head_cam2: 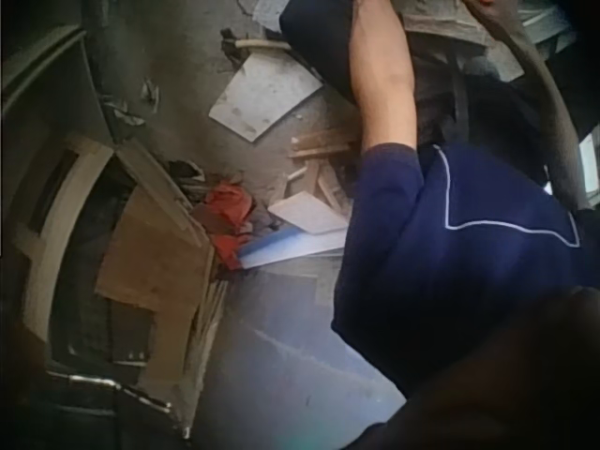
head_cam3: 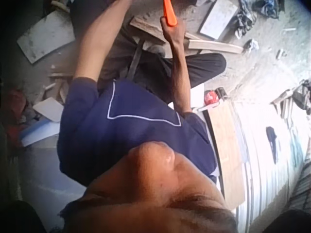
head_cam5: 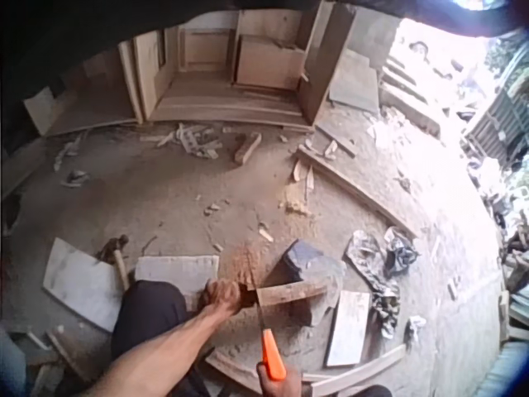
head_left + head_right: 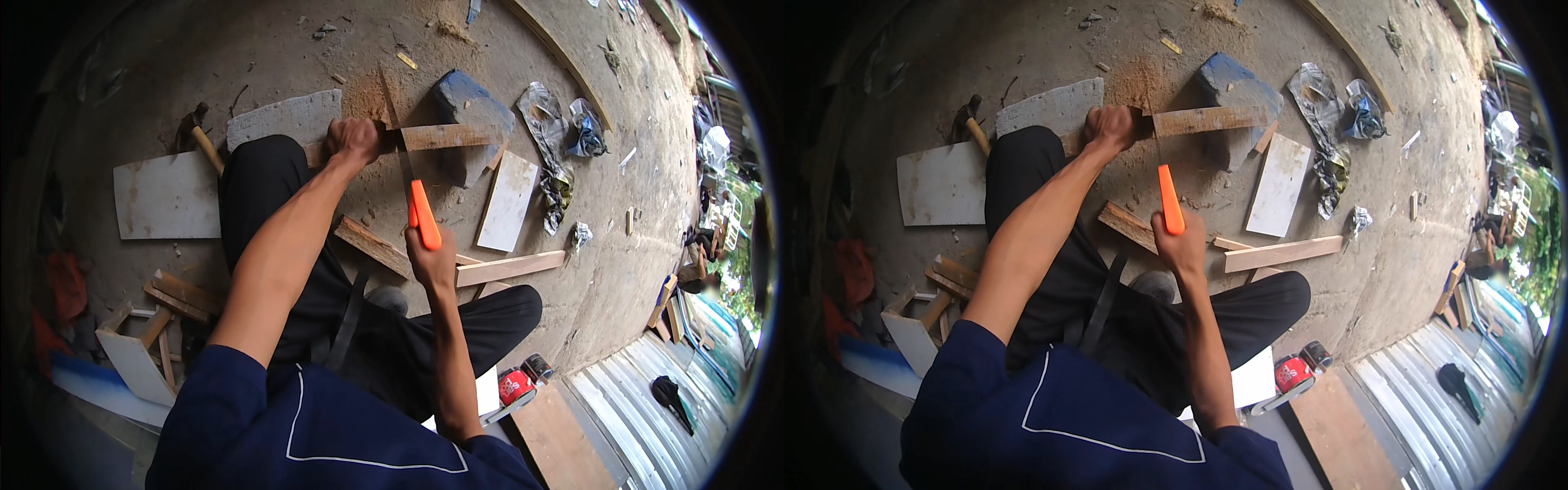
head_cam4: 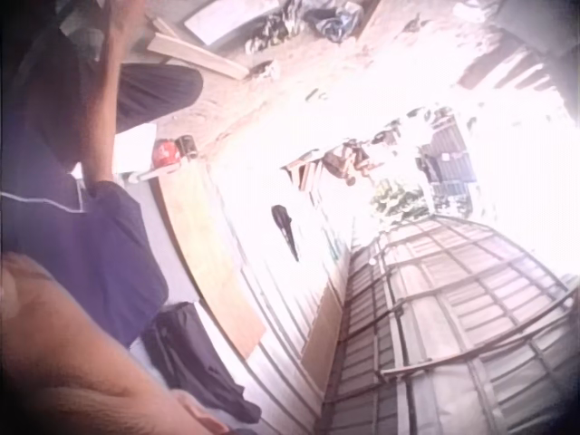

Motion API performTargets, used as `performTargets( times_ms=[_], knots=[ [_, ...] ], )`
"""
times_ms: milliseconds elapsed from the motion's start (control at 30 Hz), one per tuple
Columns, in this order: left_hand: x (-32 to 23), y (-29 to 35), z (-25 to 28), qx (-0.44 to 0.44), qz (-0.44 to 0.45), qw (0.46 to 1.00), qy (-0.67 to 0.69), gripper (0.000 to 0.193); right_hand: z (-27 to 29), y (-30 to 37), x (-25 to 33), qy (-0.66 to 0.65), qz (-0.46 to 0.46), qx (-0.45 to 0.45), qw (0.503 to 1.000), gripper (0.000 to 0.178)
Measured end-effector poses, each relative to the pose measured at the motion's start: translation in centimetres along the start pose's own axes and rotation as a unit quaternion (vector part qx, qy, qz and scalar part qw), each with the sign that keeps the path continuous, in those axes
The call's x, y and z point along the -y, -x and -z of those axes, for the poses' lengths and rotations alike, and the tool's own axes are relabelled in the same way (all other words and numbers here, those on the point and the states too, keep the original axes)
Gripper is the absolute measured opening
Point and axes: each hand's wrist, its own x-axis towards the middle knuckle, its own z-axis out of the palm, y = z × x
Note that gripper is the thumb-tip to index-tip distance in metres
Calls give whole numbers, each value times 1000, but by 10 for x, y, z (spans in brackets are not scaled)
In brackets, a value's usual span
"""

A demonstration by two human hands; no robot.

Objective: The person sits on the floor and uses a hand saw to cut a small wooden plank placed on a concrete block. After cutting, the person separates the pieces and arranges them on the floor.

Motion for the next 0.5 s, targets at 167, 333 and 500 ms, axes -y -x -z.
performTargets(
  times_ms=[167, 333, 500],
  knots=[
    [7, -3, -7, -57, 13, 998, 22, 39, 12, 13, 3, -7, 1, -14, 1000, 23],
    [-10, 4, 19, 3, 33, 999, 30, 37, 24, 59, -1, -49, -2, -11, 999, 23],
    [7, -4, -18, -78, -3, 997, 25, 39, -7, -13, -7, -16, 25, -18, 999, 25]
  ],
)
